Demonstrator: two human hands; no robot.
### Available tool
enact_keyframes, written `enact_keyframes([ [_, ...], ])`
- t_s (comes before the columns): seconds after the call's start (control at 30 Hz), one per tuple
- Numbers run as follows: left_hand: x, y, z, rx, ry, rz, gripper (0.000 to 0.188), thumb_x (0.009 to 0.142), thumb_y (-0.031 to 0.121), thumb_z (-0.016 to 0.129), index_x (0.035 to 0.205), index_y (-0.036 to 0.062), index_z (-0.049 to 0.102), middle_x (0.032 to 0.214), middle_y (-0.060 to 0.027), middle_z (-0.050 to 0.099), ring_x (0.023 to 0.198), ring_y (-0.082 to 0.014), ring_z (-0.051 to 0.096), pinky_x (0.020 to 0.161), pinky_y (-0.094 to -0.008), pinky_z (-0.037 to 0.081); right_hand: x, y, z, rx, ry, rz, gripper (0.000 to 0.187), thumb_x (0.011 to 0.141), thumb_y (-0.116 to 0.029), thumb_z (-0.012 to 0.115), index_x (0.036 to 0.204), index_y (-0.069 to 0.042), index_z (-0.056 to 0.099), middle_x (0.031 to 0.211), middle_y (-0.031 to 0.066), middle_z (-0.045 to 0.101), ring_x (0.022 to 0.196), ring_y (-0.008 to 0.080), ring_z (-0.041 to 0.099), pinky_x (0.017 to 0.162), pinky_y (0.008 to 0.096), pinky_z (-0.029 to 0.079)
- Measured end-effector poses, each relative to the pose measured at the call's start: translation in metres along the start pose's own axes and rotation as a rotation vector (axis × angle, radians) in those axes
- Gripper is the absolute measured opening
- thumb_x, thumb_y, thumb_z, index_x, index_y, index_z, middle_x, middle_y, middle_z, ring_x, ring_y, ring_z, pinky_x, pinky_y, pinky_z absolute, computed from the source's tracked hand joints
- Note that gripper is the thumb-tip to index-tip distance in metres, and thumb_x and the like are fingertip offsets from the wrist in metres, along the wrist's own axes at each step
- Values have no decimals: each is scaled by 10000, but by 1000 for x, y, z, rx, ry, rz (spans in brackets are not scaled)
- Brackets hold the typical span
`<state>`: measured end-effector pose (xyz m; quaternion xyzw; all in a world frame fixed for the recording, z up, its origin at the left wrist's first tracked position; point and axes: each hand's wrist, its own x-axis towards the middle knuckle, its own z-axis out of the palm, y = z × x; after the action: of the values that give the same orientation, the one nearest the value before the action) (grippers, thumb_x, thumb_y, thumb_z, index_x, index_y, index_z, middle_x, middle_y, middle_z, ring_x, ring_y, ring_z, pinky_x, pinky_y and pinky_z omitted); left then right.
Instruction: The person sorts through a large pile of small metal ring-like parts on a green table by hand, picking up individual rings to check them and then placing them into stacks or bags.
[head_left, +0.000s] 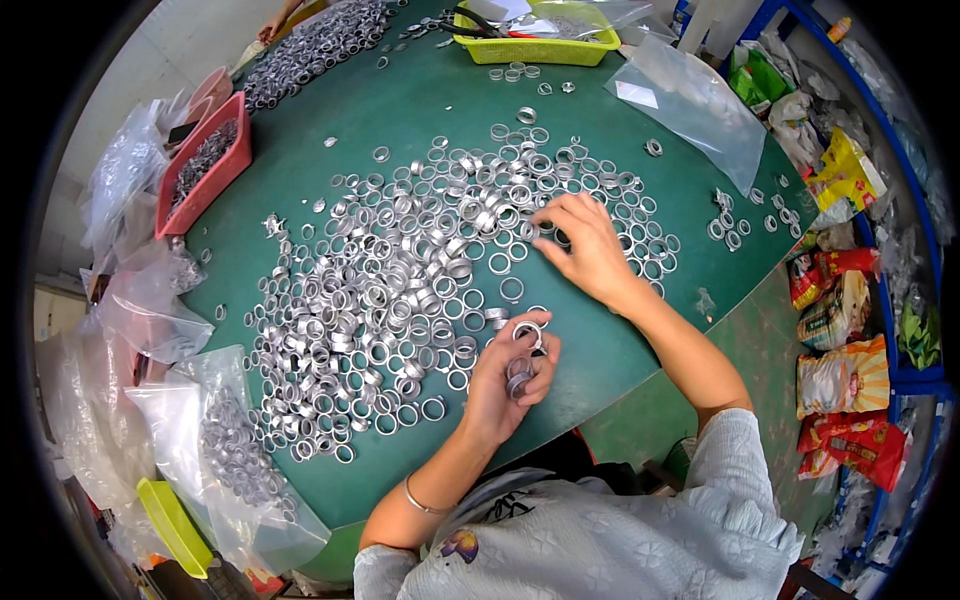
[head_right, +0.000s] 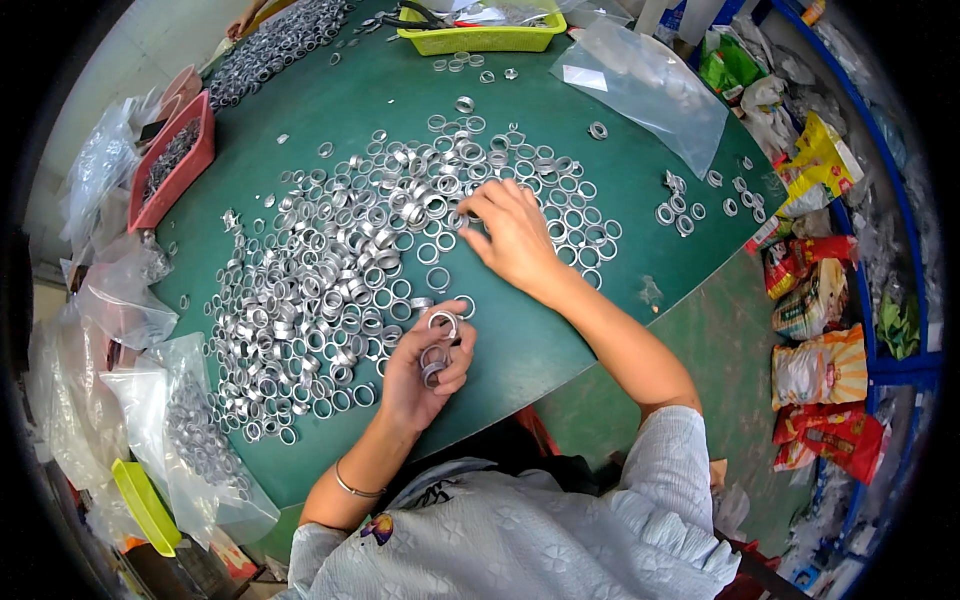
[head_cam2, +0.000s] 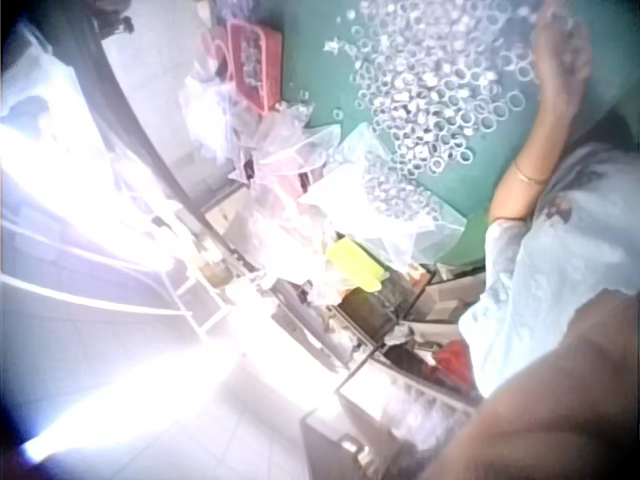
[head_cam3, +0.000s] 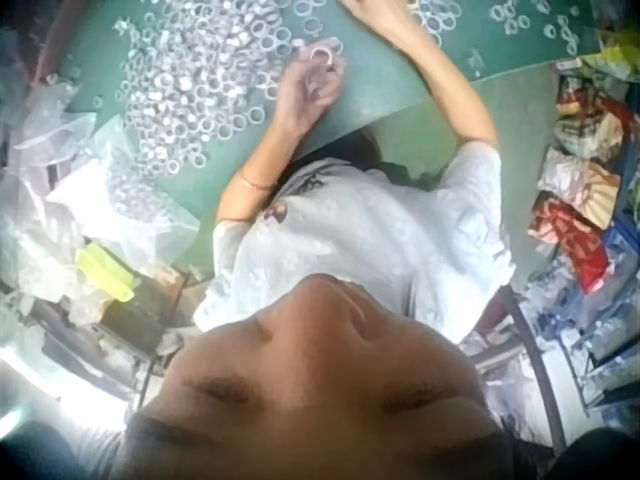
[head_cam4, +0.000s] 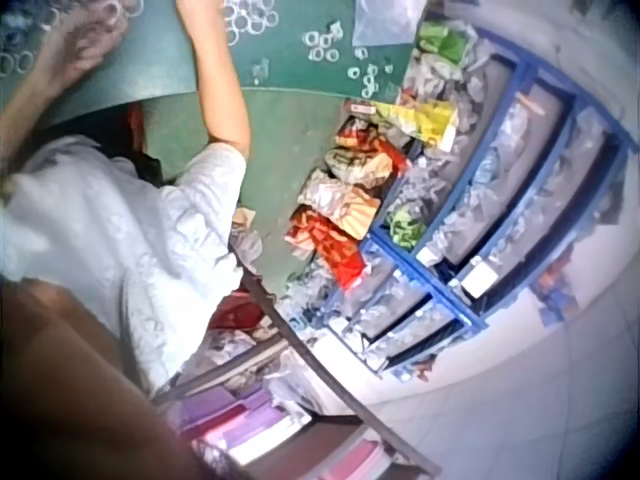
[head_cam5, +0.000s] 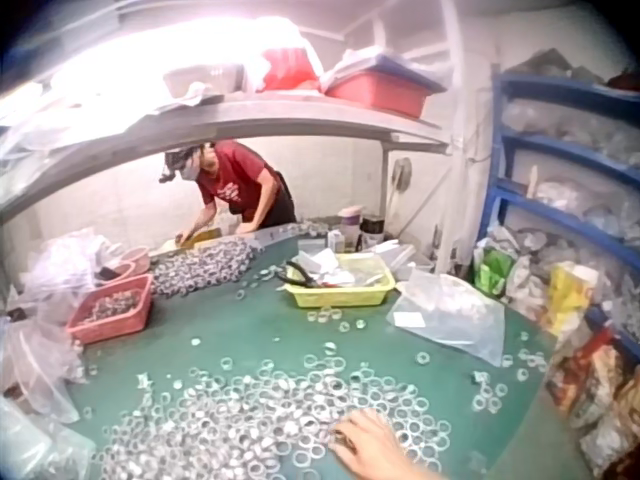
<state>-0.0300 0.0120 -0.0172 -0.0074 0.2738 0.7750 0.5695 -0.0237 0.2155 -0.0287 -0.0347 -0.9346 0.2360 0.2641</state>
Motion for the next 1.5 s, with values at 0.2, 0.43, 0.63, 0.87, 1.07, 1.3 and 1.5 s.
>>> enact_keyframes([
  [0.2, -7, -9, 0, 577, 130, 254, 301, 911, 48, 442, 1196, 42, 536, 737, -18, 532, 517, -25, 359, 452, -168, 278, -3, 2, 7, 4, -27, 27, 221, 725, -157, 698, 913, -72, 618, 865, 48, 577, 858, 232, 498, 763, 346, 337],
  [0.43, -14, -5, 2, 894, 328, 485, 248, 816, -47, 544, 1032, 25, 639, 757, 2, 570, 620, -29, 470, 550, -174, 370, -20, -47, -37, 963, -268, 554, 278, 843, -137, 614, 1086, -2, 609, 951, 30, 616, 878, 83, 532, 731, 240, 420],
  [0.63, -14, -4, 1, 827, 262, 520, 275, 814, -52, 493, 1050, 15, 617, 803, -26, 591, 619, -52, 492, 532, -185, 380, -41, -60, -47, 1189, -350, 627, 265, 881, -90, 569, 1127, 9, 574, 1018, 50, 619, 957, 95, 558, 846, 258, 436],
  [0.87, -15, 15, 8, -142, 114, -14, 264, 911, 188, 445, 1092, 10, 517, 848, -75, 573, 570, -111, 484, 392, -181, 295, -48, -73, -42, 532, -191, 157, 253, 764, -46, 664, 1013, -24, 631, 922, 68, 621, 807, 182, 541, 723, 306, 439],
  [1.07, -10, 8, -12, 33, 1, -76, 205, 909, 207, 534, 1026, 39, 548, 764, -58, 570, 604, -113, 537, 361, -170, 313, -29, -54, -34, 428, -173, 34, 129, 769, -62, 648, 885, -8, 654, 902, 83, 628, 847, 229, 558, 747, 320, 444],
  [1.3, -12, 10, -1, 123, 34, -15, 158, 876, 60, 541, 1027, 36, 579, 870, -73, 596, 644, -103, 522, 401, -170, 312, 2, -7, -5, -218, -99, 89, 111, 759, -85, 666, 845, -19, 644, 890, 77, 571, 846, 244, 495, 748, 348, 402],
  [1.5, -13, 1, -9, 111, 28, 63, 141, 877, 66, 559, 1003, 18, 599, 874, -64, 592, 663, -97, 515, 424, -172, 316, -15, -18, -24, 793, -164, 521, 98, 819, -100, 652, 873, -18, 641, 1049, 82, 621, 866, 115, 562, 714, 248, 430],
])
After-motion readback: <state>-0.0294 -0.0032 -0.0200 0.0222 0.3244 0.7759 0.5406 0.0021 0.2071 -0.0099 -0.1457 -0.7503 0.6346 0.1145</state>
